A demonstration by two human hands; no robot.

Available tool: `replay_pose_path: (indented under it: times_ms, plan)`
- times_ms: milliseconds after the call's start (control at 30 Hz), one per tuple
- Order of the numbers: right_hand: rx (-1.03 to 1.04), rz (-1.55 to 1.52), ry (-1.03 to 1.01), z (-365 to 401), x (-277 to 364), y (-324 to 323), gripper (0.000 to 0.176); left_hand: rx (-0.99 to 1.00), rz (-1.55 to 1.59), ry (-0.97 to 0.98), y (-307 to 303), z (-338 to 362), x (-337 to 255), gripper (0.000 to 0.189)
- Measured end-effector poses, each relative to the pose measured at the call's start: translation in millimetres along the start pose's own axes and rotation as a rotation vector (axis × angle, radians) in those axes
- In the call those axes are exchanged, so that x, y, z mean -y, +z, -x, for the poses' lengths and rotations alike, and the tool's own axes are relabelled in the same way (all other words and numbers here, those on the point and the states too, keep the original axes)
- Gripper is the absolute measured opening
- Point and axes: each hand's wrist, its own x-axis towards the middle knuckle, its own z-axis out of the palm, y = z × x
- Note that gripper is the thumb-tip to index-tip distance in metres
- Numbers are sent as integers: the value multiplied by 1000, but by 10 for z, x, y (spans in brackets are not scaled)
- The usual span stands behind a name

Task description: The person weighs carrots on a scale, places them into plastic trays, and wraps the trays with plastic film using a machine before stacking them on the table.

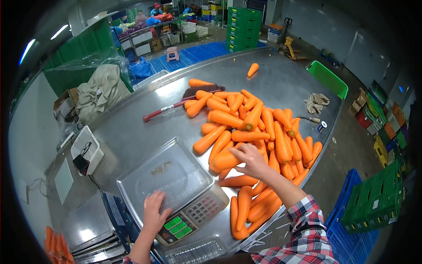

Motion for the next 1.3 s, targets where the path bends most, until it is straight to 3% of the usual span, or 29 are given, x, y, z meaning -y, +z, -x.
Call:
replay_pose_path:
  times_ms: [100,133,167,300,400,433,467,500,533,567,600,667,700,867,900,1000,1033,1100,1200,1300]
  plan:
    - [100,-222,-190,-419,632,202,64,-164,78,-8,-76,-57,-122,75]
    - [222,-230,-180,-560,875,341,54,-217,102,4,-97,-92,-181,77]
    - [208,-257,-234,-623,1041,554,50,-270,125,17,-120,-112,-208,79]
    - [222,-296,-374,-756,1444,1138,35,-211,0,-52,-155,-72,-128,78]
    - [148,-509,-271,-822,1266,1177,25,-119,-70,-116,-95,-10,67,75]
    - [1,-458,-263,-914,1020,1139,19,-121,-60,-126,-91,-3,99,74]
    - [-85,-333,-64,-963,681,1287,15,-125,-52,-140,-99,15,129,72]
    - [197,155,-23,-1056,272,1140,11,-133,-62,-133,-122,11,119,71]
    - [-26,107,34,-934,-294,1343,10,-142,-76,-134,-151,-33,64,70]
    - [346,614,272,-1050,-419,1136,9,-153,-93,-143,-183,-62,18,69]
    - [325,794,275,-911,-745,1198,10,-166,-90,-142,-168,-78,41,66]
    - [685,911,334,-860,-883,1080,20,-162,-34,-152,-126,-131,48,66]
    - [654,1085,246,-757,-958,1179,28,-163,-4,-149,-125,-150,77,67]
    - [691,1018,373,-917,-978,1277,28,-214,111,-200,-118,-139,150,55]
    - [674,1013,420,-923,-1048,1320,25,-212,152,-207,-134,-132,156,54]
    - [573,886,300,-835,-1094,1102,18,-79,142,-174,-212,-79,293,47]
    - [533,873,264,-834,-1052,1009,24,-18,101,-145,-247,-71,293,49]
    - [469,747,295,-879,-800,716,38,-137,34,-138,-213,-85,210,52]
    - [291,476,331,-923,-500,217,33,-185,-42,-100,-213,-63,7,58]
    - [-117,241,251,-871,-173,-250,59,-158,91,-187,-223,0,81,56]
